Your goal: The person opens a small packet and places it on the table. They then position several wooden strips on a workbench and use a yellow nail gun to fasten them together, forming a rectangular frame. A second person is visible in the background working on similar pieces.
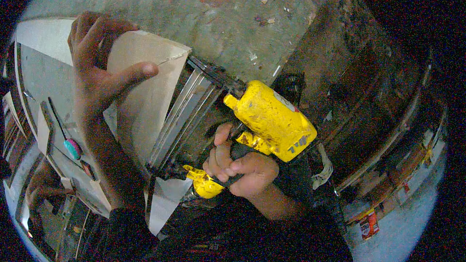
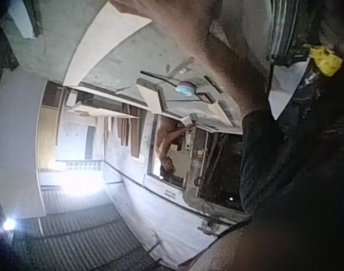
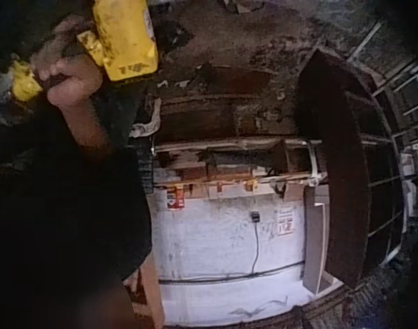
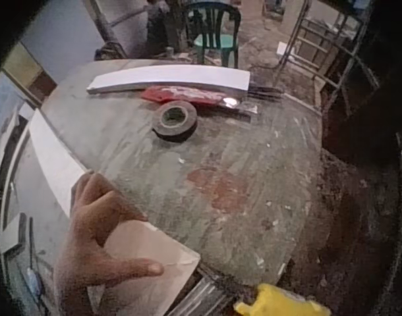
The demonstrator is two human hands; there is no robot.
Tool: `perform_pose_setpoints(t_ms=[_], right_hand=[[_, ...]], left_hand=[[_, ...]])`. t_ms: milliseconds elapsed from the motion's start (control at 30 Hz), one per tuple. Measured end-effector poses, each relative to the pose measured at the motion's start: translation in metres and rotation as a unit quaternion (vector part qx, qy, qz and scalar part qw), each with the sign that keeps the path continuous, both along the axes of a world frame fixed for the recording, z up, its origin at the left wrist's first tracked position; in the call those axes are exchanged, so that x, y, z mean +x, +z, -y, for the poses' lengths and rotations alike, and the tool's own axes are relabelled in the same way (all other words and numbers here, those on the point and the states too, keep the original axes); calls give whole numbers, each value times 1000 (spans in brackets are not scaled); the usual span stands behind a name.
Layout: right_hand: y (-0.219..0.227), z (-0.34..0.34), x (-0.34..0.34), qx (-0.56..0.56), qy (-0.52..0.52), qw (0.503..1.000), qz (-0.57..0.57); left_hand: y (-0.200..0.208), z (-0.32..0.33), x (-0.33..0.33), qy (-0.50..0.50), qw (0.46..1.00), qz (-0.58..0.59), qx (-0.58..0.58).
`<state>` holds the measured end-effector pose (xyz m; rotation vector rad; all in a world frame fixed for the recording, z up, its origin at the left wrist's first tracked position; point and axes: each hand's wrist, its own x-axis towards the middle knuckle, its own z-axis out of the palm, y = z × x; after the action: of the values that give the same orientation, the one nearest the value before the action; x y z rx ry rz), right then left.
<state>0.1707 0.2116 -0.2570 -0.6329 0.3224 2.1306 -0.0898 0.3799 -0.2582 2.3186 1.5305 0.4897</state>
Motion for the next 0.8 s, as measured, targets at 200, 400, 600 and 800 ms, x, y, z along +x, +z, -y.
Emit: perform_pose_setpoints(t_ms=[200, 400, 600, 800], right_hand=[[2, 1, -1, 3, -3, 1000, 7], [3, 2, 0, 9, -8, 1000, 1], [4, 1, -2, 11, 3, 1000, 7], [2, 3, -3, 18, 5, 1000, 0]], left_hand=[[0, 2, -1, 4, 1000, 13, 3], [4, 1, -1, -5, 999, 0, 32], [2, 4, -8, -1, 999, -11, 34], [-2, 7, -10, 9, 999, 17, 32]])
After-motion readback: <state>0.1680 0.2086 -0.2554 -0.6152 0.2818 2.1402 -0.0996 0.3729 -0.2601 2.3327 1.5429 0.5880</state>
